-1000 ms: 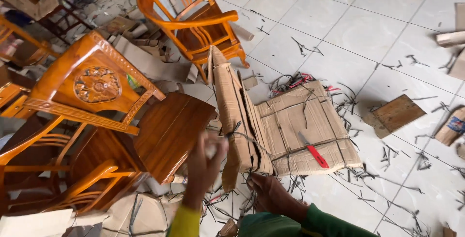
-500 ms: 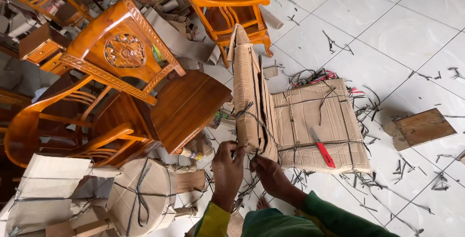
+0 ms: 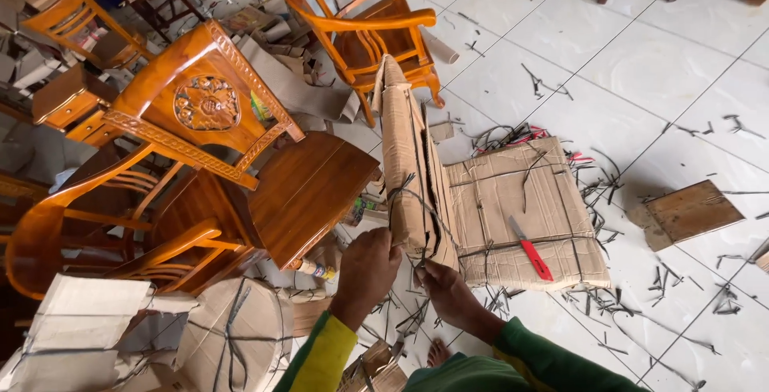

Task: The person uses a red utility knife to cut black plastic straps securing a large cardboard bundle. They then pull and remove the cut straps by hand, discarding them onto the floor.

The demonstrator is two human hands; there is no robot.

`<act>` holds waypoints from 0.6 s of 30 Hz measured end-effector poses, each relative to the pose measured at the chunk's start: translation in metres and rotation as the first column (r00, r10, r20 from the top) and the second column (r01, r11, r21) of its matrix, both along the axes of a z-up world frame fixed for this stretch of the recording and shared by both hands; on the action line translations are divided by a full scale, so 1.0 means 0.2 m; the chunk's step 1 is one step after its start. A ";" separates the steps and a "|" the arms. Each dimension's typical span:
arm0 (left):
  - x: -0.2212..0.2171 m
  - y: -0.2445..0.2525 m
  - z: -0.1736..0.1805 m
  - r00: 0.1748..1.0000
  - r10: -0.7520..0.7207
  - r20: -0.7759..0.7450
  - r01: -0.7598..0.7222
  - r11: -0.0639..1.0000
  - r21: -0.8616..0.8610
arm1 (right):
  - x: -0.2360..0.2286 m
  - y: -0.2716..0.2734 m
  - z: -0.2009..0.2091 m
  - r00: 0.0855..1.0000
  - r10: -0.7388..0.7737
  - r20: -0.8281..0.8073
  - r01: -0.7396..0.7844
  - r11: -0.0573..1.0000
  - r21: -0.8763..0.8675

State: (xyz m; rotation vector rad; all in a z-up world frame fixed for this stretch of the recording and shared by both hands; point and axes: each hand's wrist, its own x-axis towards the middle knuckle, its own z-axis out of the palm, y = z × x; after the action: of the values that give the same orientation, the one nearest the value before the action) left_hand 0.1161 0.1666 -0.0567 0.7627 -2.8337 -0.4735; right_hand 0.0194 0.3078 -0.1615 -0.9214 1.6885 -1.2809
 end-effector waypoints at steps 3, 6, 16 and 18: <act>0.01 0.03 -0.11 0.993 0.055 -0.109 -0.068 0.990 -0.122 | 0.01 0.00 0.04 1.000 -0.015 0.017 0.014 0.999 0.034; 0.02 0.06 -0.19 0.983 0.116 -0.144 -0.119 0.993 -0.007 | 0.02 0.00 0.04 0.999 -0.029 -0.014 0.029 1.000 -0.009; -0.02 0.20 -0.34 0.915 0.393 -0.093 -0.395 0.824 -0.406 | 0.14 -0.05 0.12 0.979 -0.131 0.154 0.159 0.970 -0.185; -0.03 0.18 -0.31 0.916 0.383 -0.120 -0.398 0.825 -0.402 | 0.14 -0.05 0.10 0.981 -0.135 0.138 0.161 0.968 -0.190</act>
State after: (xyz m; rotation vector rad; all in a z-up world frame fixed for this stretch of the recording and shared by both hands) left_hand 0.1108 0.2025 -0.1179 1.1770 -2.5022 0.1829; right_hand 0.0469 0.2970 -0.1410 -0.8237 1.5756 -1.5995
